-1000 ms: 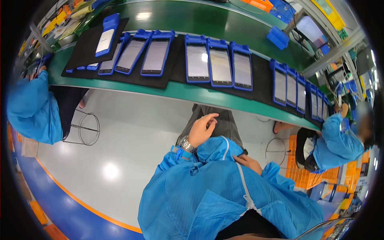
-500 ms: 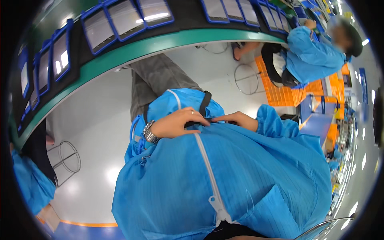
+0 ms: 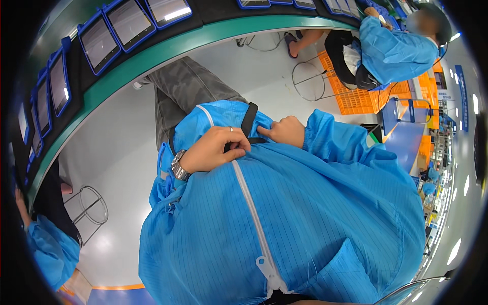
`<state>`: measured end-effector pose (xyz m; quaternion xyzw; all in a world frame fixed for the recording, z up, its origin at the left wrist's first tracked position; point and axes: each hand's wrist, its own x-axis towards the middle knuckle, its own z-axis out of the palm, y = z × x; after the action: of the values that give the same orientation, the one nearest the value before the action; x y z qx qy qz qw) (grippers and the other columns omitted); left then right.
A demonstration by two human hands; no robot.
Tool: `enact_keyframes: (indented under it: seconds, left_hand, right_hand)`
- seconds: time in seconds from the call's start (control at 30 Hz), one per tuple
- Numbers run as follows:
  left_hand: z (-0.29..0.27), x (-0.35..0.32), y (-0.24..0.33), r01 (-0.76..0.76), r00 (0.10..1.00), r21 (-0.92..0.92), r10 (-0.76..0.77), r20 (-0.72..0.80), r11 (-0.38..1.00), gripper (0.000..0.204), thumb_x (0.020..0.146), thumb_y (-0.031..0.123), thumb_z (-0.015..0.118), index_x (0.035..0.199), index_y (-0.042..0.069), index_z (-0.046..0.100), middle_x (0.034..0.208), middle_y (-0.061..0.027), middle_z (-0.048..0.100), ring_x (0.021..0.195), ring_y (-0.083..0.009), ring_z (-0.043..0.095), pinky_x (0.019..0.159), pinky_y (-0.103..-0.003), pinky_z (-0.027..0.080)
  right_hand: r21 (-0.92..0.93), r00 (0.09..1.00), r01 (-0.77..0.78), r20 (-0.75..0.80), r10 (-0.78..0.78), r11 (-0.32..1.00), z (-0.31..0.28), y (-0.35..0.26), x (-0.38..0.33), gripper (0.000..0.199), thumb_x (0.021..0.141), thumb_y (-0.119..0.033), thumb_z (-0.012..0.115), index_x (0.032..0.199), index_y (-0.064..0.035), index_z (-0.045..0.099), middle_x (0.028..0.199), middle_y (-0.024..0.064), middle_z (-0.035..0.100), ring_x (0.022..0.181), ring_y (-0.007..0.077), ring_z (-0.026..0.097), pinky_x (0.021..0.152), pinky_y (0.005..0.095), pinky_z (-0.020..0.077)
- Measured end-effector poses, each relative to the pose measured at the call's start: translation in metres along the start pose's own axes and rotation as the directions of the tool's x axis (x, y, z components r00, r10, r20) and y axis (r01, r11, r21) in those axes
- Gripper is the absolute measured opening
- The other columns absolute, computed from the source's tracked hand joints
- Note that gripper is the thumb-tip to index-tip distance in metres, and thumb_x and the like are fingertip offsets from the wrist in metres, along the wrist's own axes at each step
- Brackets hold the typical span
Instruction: The person is testing, checking screens, and organizing handheld electronic POS terminals on a factory production line.
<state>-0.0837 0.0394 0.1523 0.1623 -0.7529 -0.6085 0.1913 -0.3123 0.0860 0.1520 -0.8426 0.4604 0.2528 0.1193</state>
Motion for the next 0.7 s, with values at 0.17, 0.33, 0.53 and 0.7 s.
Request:
enact_keyframes:
  seconds: [0.17,0.33,0.53,0.7]
  left_hand:
    - [0.004,0.017,-0.011,0.193,0.971,0.081,-0.179,-0.157,0.978,0.012,0.071,0.016,0.063,0.077,0.005,0.063,0.062,-0.006,0.057,0.057,-0.0169,0.054,0.051,-0.029,0.042]
    - [0.021,0.035,-0.03,0.242,0.965,0.578,-0.13,-0.228,0.779,0.023,0.062,0.028,0.068,0.07,0.008,0.061,0.065,-0.0088,0.059,0.062,-0.0252,0.058,0.053,-0.036,0.044]
    - [0.035,0.052,-0.046,0.208,0.974,0.648,-0.096,-0.204,0.733,0.018,0.056,0.024,0.066,0.056,0.009,0.057,0.059,-0.0114,0.056,0.057,-0.0286,0.056,0.049,-0.039,0.043]
    - [0.032,0.066,-0.052,0.197,0.97,0.679,-0.039,-0.241,0.707,0.016,0.058,0.019,0.062,0.059,0.004,0.057,0.061,-0.0153,0.056,0.057,-0.0316,0.056,0.05,-0.042,0.044]
  right_hand:
    - [0.104,0.986,0.093,-0.148,-0.077,0.99,-0.002,0.004,0.003,0.03,0.076,-0.028,0.051,0.104,-0.0185,0.055,0.062,0.0068,0.058,0.055,0.0252,0.06,0.046,0.0378,0.0456]
    - [-0.02,0.96,0.211,-0.184,-0.211,0.977,0.0,0.012,-0.003,0.029,0.079,-0.027,0.048,0.107,-0.0217,0.053,0.057,0.0066,0.056,0.051,0.0241,0.059,0.042,0.0369,0.0434]
    - [0.084,0.991,0.03,-0.129,-0.019,0.996,0.002,0.001,-0.007,0.033,0.078,-0.032,0.049,0.107,-0.018,0.05,0.058,0.0122,0.058,0.048,0.0283,0.058,0.04,0.0398,0.0419]
    - [0.083,0.98,-0.185,0.094,0.178,0.979,-0.003,-0.012,-0.009,0.049,0.079,-0.034,0.047,0.122,-0.0121,0.042,0.065,0.0158,0.06,0.058,0.0322,0.06,0.049,0.0413,0.0453]
